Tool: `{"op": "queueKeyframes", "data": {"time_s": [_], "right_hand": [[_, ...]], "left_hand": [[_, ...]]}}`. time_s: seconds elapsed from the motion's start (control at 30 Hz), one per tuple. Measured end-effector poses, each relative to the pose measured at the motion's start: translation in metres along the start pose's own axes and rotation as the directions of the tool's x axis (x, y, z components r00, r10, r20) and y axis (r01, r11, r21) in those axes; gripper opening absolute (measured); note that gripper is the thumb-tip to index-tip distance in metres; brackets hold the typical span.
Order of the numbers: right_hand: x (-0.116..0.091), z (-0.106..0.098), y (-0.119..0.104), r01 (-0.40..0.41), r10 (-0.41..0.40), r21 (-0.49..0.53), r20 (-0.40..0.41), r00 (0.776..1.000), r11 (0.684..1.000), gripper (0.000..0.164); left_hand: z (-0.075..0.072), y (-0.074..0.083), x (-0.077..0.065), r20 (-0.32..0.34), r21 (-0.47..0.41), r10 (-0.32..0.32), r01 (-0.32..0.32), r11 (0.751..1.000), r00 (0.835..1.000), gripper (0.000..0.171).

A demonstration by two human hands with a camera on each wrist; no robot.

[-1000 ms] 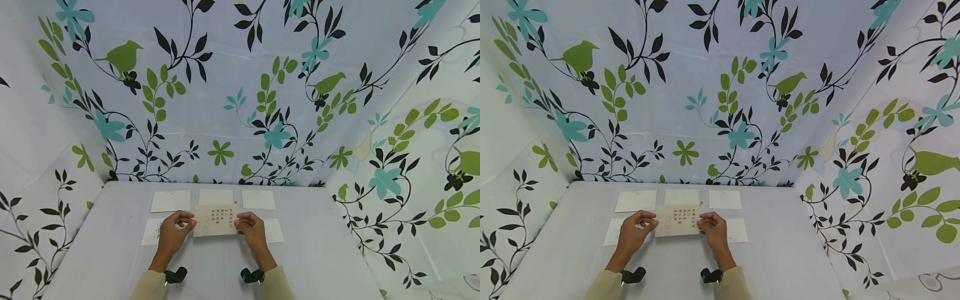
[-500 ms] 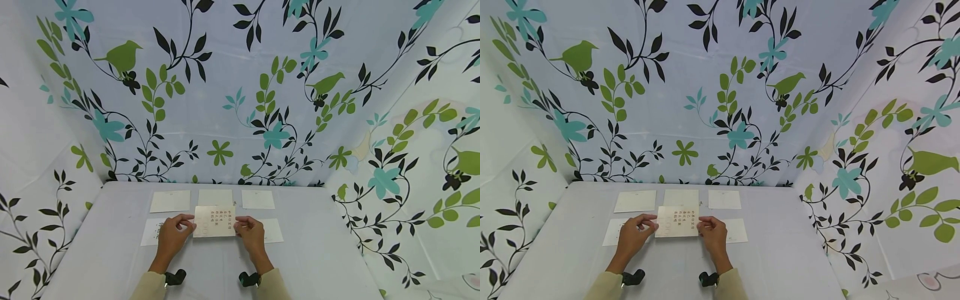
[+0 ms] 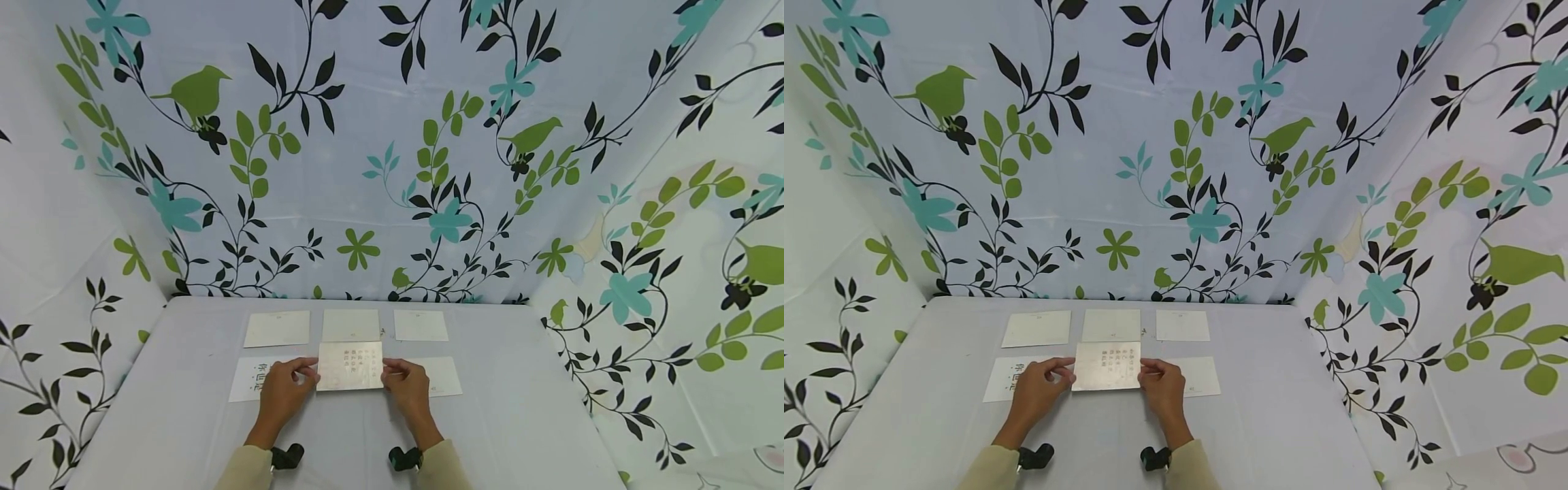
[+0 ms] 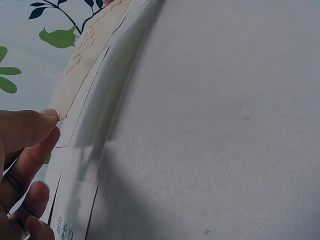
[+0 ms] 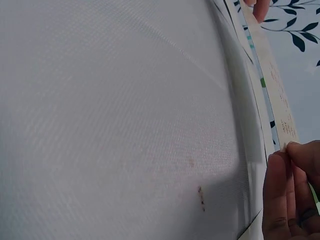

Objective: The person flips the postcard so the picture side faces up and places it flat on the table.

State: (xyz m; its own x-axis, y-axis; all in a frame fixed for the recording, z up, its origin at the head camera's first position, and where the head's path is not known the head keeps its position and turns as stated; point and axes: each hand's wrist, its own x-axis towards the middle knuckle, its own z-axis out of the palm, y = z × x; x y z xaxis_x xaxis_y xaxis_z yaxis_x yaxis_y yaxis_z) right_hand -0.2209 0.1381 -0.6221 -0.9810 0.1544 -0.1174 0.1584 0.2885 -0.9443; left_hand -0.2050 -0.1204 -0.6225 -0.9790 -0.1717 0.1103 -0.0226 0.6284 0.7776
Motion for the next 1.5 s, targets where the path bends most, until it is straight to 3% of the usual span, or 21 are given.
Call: {"op": "queueKeyframes", "data": {"time_s": [0.37, 0.8, 1.03, 1.3, 1.5], "right_hand": [[0.000, 0.001, 0.006, 0.024, -0.025, -0.126, -0.008, 1.000, 0.992, 0.027], [-0.002, 0.001, 0.009, 0.030, -0.030, -0.205, 0.006, 1.000, 0.978, 0.026], [-0.001, -0.010, 0.010, 0.068, -0.078, -0.238, -0.030, 0.997, 0.969, 0.023], [0.008, -0.036, 0.014, 0.063, -0.089, -0.234, -0.102, 0.991, 0.970, 0.024], [0.010, -0.054, 0.019, 0.034, -0.076, -0.244, -0.165, 0.983, 0.969, 0.025]], "left_hand": [[0.005, -0.004, 0.000, 0.047, 0.053, -0.021, 0.018, 0.998, 0.999, 0.032], [0.003, -0.004, -0.004, 0.035, 0.083, -0.026, 0.023, 0.996, 0.999, 0.028], [0.003, 0.003, -0.003, 0.017, 0.082, -0.029, 0.028, 0.996, 0.999, 0.027], [0.020, 0.021, -0.003, 0.010, 0.023, 0.013, -0.013, 1.000, 1.000, 0.030], [0.040, 0.032, -0.004, 0.044, -0.017, 0.021, -0.020, 1.000, 0.999, 0.031]]}}
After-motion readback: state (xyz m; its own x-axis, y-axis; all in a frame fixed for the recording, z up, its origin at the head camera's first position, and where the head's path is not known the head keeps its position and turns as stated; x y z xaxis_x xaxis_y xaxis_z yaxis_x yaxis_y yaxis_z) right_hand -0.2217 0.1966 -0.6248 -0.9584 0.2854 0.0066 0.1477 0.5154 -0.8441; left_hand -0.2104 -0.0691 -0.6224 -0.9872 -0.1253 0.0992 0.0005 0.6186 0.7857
